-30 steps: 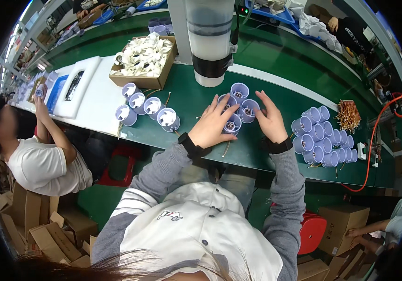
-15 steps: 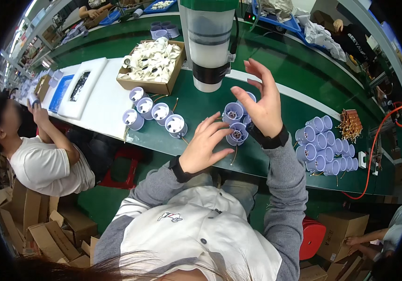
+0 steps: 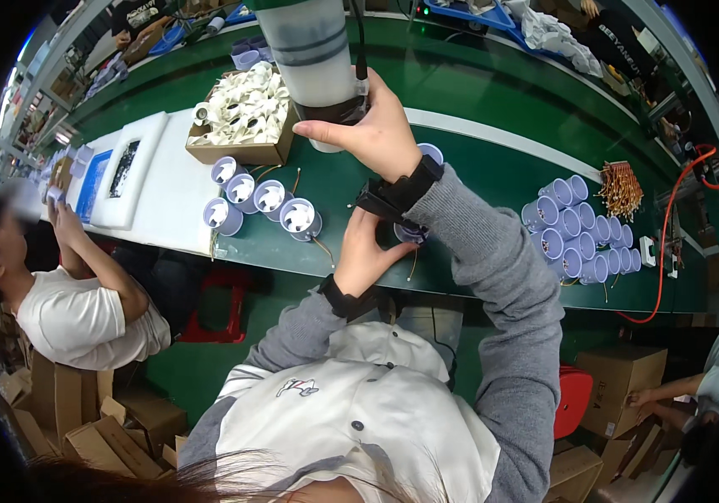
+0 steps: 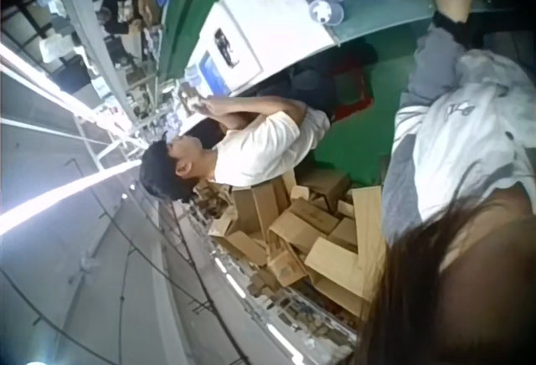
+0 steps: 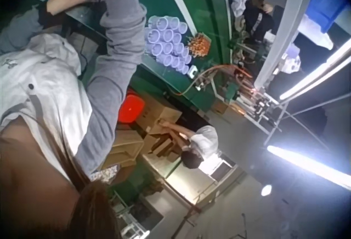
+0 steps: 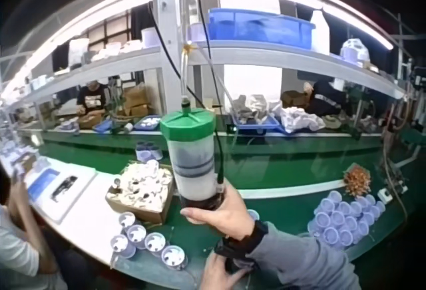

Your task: The person picks up a fan blade from a box, inserts it into a motor housing, and applies glue from a dispenser into the assembly, repeating the process for several units.

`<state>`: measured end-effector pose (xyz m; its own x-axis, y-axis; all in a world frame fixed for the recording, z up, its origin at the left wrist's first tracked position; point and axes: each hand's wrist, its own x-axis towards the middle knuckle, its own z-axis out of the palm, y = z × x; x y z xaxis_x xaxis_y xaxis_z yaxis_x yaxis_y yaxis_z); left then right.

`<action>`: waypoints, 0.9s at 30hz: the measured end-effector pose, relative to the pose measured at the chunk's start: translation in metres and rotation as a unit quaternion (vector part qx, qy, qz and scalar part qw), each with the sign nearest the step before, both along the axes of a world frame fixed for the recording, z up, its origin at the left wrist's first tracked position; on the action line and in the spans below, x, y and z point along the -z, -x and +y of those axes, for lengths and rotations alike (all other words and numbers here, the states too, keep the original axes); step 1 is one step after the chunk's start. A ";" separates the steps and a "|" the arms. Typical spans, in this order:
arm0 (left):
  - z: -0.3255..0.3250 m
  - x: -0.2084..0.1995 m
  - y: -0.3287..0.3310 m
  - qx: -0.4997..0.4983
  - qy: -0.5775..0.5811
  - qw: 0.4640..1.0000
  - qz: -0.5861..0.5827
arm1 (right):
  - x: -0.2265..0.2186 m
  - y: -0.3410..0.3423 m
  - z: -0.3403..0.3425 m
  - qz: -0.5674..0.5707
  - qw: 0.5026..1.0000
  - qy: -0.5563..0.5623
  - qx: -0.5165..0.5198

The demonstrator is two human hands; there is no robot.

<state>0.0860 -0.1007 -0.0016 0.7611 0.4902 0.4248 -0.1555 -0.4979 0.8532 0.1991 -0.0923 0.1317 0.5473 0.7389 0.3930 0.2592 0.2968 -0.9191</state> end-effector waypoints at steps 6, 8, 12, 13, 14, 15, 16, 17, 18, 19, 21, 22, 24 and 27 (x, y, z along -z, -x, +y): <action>-0.013 0.007 -0.027 0.039 -0.074 0.995 0.046 | -0.012 -0.010 -0.027 -0.031 0.999 0.041 -0.007; -0.012 0.004 -0.030 0.034 -0.074 0.995 0.053 | -0.012 -0.013 -0.034 -0.024 0.999 0.035 -0.003; -0.008 0.000 -0.013 0.025 -0.058 0.998 0.031 | 0.001 -0.017 -0.045 -0.041 0.996 -0.077 -0.017; -0.006 0.000 -0.005 0.020 -0.049 0.998 0.019 | 0.003 -0.017 -0.049 -0.068 0.995 -0.063 -0.019; -0.003 0.000 0.002 0.019 -0.047 0.998 0.021 | 0.004 -0.016 -0.054 -0.095 0.994 -0.050 -0.020; 0.000 -0.001 0.008 0.028 -0.024 0.999 0.026 | 0.006 -0.016 -0.058 -0.122 0.992 -0.036 -0.021; 0.003 0.000 0.015 0.036 0.000 0.999 0.032 | 0.007 -0.016 -0.062 -0.118 0.992 -0.034 -0.024; 0.004 0.001 0.019 0.044 0.025 0.998 0.037 | 0.008 -0.015 -0.065 -0.104 0.994 -0.002 -0.035; 0.004 0.002 0.021 0.044 0.028 0.998 0.040 | 0.008 -0.014 -0.068 -0.090 0.994 0.029 -0.045; 0.004 0.004 0.023 0.034 0.052 0.998 0.029 | 0.010 -0.013 -0.071 -0.076 0.994 0.061 -0.056; 0.004 0.008 0.025 0.016 0.101 0.995 0.006 | 0.015 -0.009 -0.076 -0.061 0.994 0.037 -0.078; 0.005 0.009 0.026 0.018 0.106 0.994 0.008 | 0.017 -0.007 -0.080 -0.048 0.994 0.010 -0.096; 0.008 0.011 0.029 0.024 0.051 0.998 0.002 | 0.022 -0.003 -0.090 -0.034 0.993 -0.013 -0.112; 0.009 0.014 0.030 0.030 0.017 0.999 -0.002 | 0.028 0.003 -0.105 0.087 0.984 -0.064 -0.143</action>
<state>0.0555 -0.0914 -0.0153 0.7872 0.4584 0.4125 -0.1880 -0.4587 0.8685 0.1960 -0.1971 0.1033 0.3910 0.8234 0.4113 -0.0091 0.4503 -0.8928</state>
